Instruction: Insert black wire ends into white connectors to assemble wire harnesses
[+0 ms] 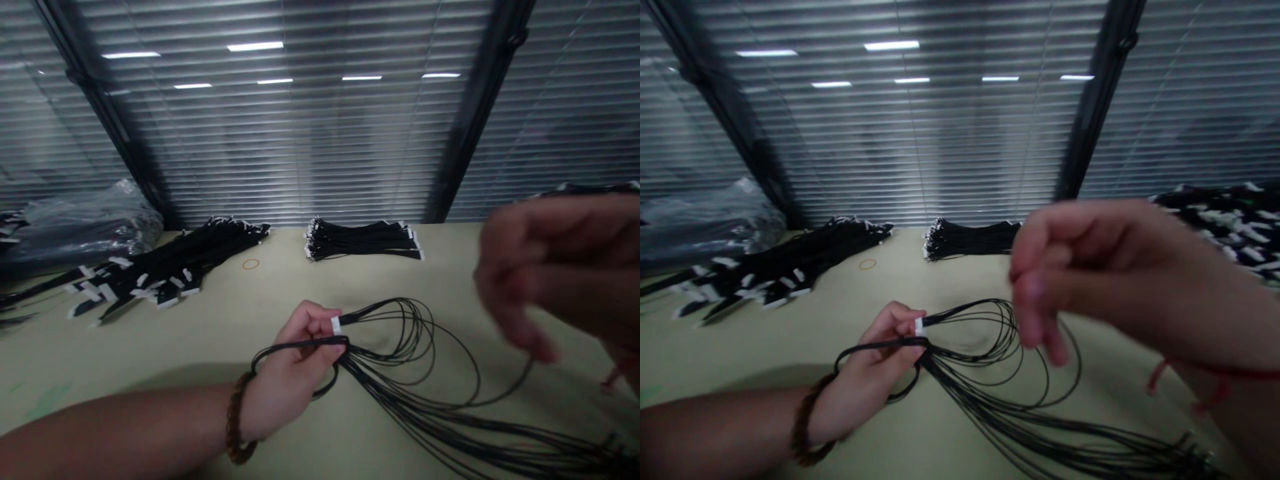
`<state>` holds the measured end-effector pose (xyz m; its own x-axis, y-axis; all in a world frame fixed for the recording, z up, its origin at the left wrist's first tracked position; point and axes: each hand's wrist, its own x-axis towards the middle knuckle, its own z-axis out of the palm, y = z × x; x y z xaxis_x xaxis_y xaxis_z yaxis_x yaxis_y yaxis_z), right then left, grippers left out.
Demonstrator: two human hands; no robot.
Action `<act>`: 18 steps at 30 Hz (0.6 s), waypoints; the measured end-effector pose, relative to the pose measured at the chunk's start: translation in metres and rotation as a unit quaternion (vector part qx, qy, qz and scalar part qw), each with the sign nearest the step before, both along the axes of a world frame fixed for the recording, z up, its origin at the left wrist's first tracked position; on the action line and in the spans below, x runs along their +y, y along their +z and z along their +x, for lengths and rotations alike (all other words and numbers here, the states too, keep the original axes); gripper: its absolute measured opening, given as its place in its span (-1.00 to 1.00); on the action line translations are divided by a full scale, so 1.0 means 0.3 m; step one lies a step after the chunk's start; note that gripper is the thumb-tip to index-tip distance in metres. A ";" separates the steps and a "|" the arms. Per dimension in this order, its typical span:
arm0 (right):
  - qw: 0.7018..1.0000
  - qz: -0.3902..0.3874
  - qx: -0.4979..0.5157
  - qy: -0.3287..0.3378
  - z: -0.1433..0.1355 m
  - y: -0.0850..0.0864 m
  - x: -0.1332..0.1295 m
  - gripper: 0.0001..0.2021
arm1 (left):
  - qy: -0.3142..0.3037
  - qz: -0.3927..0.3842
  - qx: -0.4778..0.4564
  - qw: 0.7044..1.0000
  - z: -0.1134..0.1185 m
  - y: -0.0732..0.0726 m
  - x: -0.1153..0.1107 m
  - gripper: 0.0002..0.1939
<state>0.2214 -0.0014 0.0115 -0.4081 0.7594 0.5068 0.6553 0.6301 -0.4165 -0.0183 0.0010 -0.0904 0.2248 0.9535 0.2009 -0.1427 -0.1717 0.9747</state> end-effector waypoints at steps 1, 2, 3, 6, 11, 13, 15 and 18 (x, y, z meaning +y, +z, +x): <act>0.999 -0.009 -0.014 0.032 -0.034 -0.015 -0.017 -0.66 | -0.002 0.004 -0.001 1.000 0.000 0.001 0.000 -0.85; 0.997 -0.013 -0.046 0.063 -0.064 -0.035 -0.030 -0.78 | -0.007 0.008 -0.004 1.000 -0.001 0.001 0.000 -0.85; 0.995 0.016 -0.079 0.065 -0.089 -0.060 -0.041 -0.85 | -0.014 0.012 -0.009 1.000 -0.001 -0.001 0.000 -0.85; 0.978 0.130 -0.151 0.058 -0.132 -0.137 -0.055 -0.84 | -0.048 0.032 -0.038 0.998 -0.004 -0.011 -0.002 -0.83; 0.964 0.159 -0.184 0.108 -0.134 -0.199 -0.046 -0.89 | -0.092 0.025 -0.067 0.993 -0.008 -0.022 -0.019 -0.83; 0.963 0.161 -0.181 0.121 -0.137 -0.201 -0.042 -0.89 | -0.101 0.018 -0.071 0.992 -0.009 -0.019 -0.026 -0.81; 0.963 0.154 -0.173 0.135 -0.145 -0.198 -0.039 -0.87 | -0.106 0.016 -0.077 0.991 -0.010 -0.018 -0.029 -0.81; 0.964 0.152 -0.162 0.150 -0.160 -0.190 -0.041 -0.83 | -0.111 0.013 -0.089 0.990 -0.010 -0.019 -0.027 -0.81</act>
<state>0.1733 -0.0136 -0.0455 -0.7599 0.4194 0.4967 0.4892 0.8721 0.0121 -0.0214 -0.0071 -0.0960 0.3875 0.8781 0.2808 -0.3496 -0.1419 0.9261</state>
